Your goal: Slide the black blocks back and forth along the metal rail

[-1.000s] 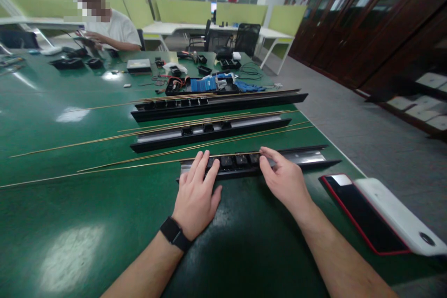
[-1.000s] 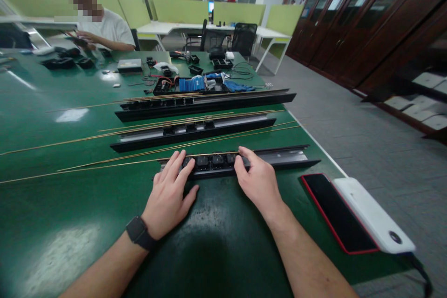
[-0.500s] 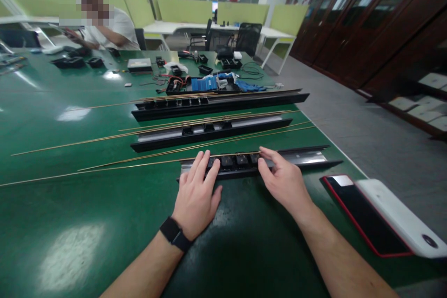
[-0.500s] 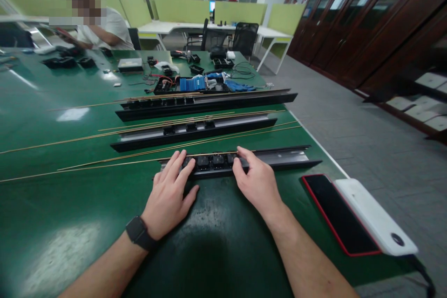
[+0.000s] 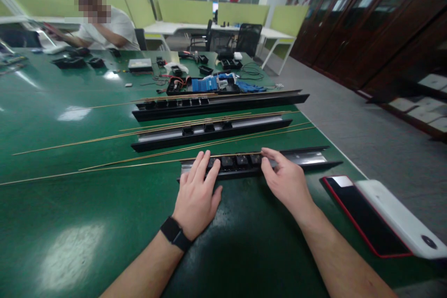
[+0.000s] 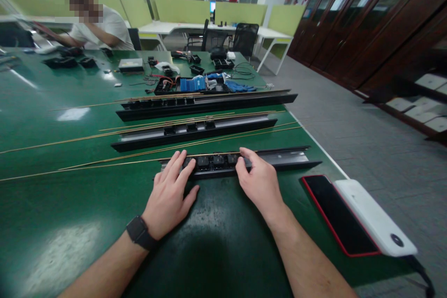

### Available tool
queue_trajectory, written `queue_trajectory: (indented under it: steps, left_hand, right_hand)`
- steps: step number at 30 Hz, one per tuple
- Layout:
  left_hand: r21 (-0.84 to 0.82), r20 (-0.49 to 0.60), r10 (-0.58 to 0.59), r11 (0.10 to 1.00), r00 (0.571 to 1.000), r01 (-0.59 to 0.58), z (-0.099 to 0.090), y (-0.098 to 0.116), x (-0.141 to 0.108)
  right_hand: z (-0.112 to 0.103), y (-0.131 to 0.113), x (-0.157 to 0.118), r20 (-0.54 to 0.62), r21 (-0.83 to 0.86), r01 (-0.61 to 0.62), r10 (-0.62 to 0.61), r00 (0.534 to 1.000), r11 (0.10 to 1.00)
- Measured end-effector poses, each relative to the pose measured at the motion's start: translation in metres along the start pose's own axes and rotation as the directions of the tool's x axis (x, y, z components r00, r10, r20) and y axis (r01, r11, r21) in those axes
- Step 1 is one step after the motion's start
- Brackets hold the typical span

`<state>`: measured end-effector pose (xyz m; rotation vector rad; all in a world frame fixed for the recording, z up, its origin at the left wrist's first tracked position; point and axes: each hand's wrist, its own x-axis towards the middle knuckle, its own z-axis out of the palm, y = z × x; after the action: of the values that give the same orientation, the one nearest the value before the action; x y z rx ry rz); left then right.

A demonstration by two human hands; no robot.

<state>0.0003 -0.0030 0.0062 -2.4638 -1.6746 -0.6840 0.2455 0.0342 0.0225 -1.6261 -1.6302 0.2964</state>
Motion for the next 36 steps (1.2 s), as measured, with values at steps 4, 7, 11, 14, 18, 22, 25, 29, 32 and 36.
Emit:
queue_trajectory:
  steps: [4,7,11,14,18,22,25,29,32,36]
  left_hand:
    - [-0.007,-0.003,-0.003,1.0,1.0,0.003,-0.0008,0.001,0.0]
    - [-0.006,-0.002,-0.001,1.0,1.0,0.001,-0.001,0.0011,0.0]
    - [0.006,0.0,0.006,1.0,1.0,-0.006,-0.0005,0.0004,-0.0001]
    - [0.009,-0.001,0.008,1.0,1.0,-0.008,0.0002,-0.0002,-0.0004]
    - [0.014,0.003,0.008,1.0,1.0,-0.008,0.0003,-0.0002,-0.0006]
    - [0.008,0.005,0.006,1.0,1.0,-0.006,-0.0006,0.0004,-0.0001]
    - [0.004,0.004,0.005,1.0,1.0,-0.005,-0.0006,0.0003,0.0001]
    - [0.001,0.01,-0.003,1.0,1.0,0.003,-0.0004,0.0001,0.0001]
    - [-0.001,0.014,-0.004,1.0,1.0,0.004,-0.0007,0.0003,0.0002]
    - [0.006,0.011,0.002,1.0,1.0,-0.002,-0.0013,0.0008,0.0005]
  right_hand:
    - [-0.001,-0.0005,-0.0003,-0.005,-0.013,-0.009,0.008,1.0,1.0]
    - [-0.0011,-0.0004,-0.0007,-0.007,-0.001,-0.01,0.01,1.0,1.0]
    - [0.0003,0.001,-0.001,0.009,0.041,0.0,0.0,1.0,0.999]
    - [0.0015,0.0021,-0.001,0.021,0.049,0.023,-0.024,0.999,0.999]
    - [0.0009,0.0019,-0.0008,0.034,0.034,0.011,-0.012,0.999,0.999]
    - [-0.001,-0.0004,-0.001,0.029,0.018,-0.005,0.004,1.0,1.0]
    - [-0.0018,-0.0025,-0.0009,0.018,0.002,-0.011,0.011,1.0,1.0]
    - [-0.0022,-0.003,0.0004,0.004,-0.015,-0.031,0.032,0.999,0.999]
    - [-0.0017,-0.0007,0.0013,-0.005,-0.014,-0.041,0.041,0.999,0.999]
    - [-0.0006,0.0016,0.0007,-0.008,0.016,-0.027,0.028,1.0,1.0]
